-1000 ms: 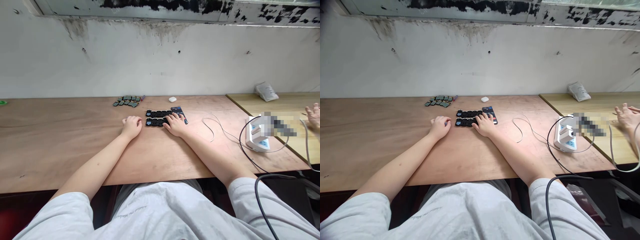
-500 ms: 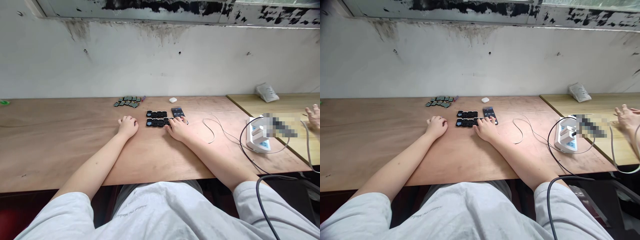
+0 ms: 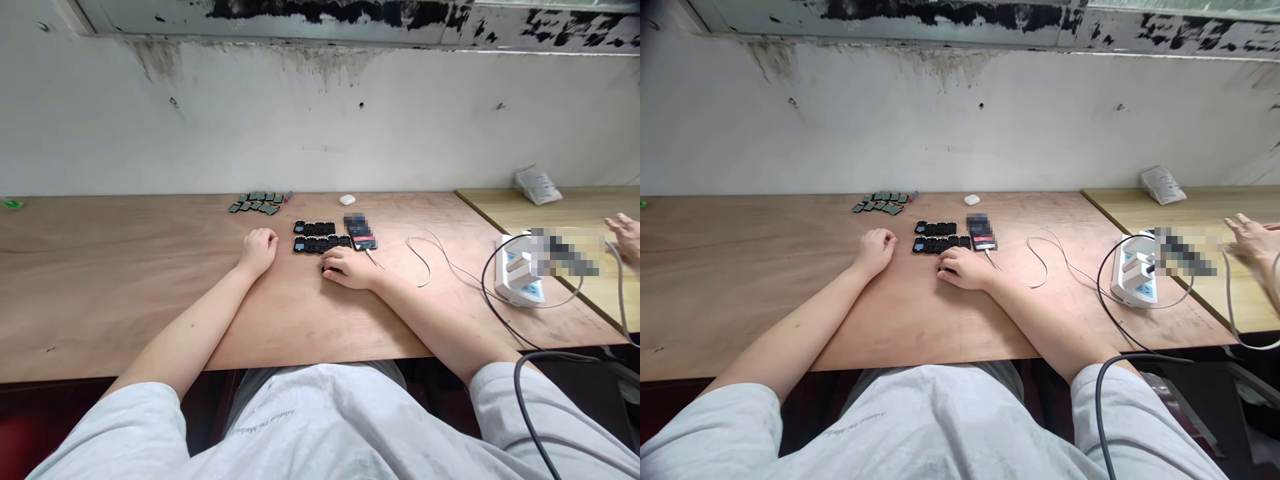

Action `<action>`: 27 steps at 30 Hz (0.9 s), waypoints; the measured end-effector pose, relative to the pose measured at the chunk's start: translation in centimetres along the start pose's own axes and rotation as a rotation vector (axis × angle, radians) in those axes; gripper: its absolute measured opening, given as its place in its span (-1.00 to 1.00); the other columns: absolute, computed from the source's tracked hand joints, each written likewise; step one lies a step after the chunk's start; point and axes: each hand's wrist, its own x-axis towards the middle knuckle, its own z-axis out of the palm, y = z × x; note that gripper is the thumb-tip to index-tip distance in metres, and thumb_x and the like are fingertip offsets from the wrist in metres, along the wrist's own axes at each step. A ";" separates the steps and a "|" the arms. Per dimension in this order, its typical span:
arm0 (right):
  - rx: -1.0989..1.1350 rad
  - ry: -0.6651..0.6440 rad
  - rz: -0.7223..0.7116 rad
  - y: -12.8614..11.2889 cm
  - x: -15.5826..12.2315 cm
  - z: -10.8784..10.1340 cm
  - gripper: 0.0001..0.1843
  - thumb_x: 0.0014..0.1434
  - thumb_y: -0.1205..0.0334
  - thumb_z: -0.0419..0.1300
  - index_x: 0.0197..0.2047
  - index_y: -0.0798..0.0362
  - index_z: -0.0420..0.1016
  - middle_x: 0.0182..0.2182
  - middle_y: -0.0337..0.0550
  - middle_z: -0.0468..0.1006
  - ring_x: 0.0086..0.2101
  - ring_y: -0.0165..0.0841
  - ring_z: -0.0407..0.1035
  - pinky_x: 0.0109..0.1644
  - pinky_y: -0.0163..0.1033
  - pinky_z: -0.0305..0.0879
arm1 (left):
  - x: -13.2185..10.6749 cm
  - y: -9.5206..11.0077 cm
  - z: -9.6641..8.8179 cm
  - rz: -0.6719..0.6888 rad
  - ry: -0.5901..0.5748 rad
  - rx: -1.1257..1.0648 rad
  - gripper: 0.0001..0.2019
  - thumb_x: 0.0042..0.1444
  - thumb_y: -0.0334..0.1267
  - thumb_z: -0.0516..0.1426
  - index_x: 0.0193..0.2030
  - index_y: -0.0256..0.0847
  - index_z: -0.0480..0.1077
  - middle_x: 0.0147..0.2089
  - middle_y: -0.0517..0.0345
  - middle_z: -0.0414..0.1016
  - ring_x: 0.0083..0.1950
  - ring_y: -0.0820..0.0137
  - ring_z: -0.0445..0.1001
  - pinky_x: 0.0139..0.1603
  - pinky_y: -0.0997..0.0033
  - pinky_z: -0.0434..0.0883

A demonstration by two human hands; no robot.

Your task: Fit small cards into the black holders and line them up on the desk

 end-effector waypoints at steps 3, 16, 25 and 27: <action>0.037 -0.044 -0.063 -0.6 0.1 0.1 -0.70 0.44 0.12 0.18 0.14 -0.03 0.62 0.24 0.03 0.51 0.16 -0.12 0.41 0.26 0.03 0.36 | -0.4 0.8 0.0 0.050 0.026 -0.185 -0.82 0.39 -0.18 0.04 -0.13 -0.17 0.43 -0.16 0.00 0.55 -0.11 0.22 0.48 0.01 0.19 0.43; 0.070 0.014 0.045 -0.1 0.5 0.9 -0.77 0.30 0.31 0.26 0.03 0.05 0.55 -0.08 0.00 0.59 -0.05 -0.14 0.42 0.08 -0.04 0.39 | -3.1 6.8 1.3 0.494 -0.174 -0.391 -0.79 0.47 -0.28 0.02 0.00 -0.15 0.49 -0.04 -0.01 0.57 0.00 0.26 0.55 0.07 0.20 0.51; 0.129 0.031 0.116 -0.4 0.7 0.5 -0.83 0.27 0.30 0.32 -0.08 0.04 0.49 -0.18 -0.08 0.58 -0.13 -0.19 0.43 -0.06 -0.15 0.36 | -2.8 6.8 1.7 0.614 -0.225 -0.296 -0.76 0.46 -0.21 0.06 -0.08 -0.13 0.57 -0.10 -0.01 0.62 -0.04 0.20 0.52 0.03 0.12 0.46; 0.124 0.022 0.121 -0.5 0.8 0.5 -0.83 0.26 0.31 0.31 -0.08 0.03 0.49 -0.18 -0.08 0.58 -0.13 -0.19 0.43 -0.06 -0.15 0.35 | -2.7 6.9 1.7 0.596 -0.220 -0.305 -0.75 0.46 -0.21 0.05 -0.08 -0.13 0.57 -0.10 -0.01 0.62 -0.04 0.20 0.52 0.03 0.11 0.45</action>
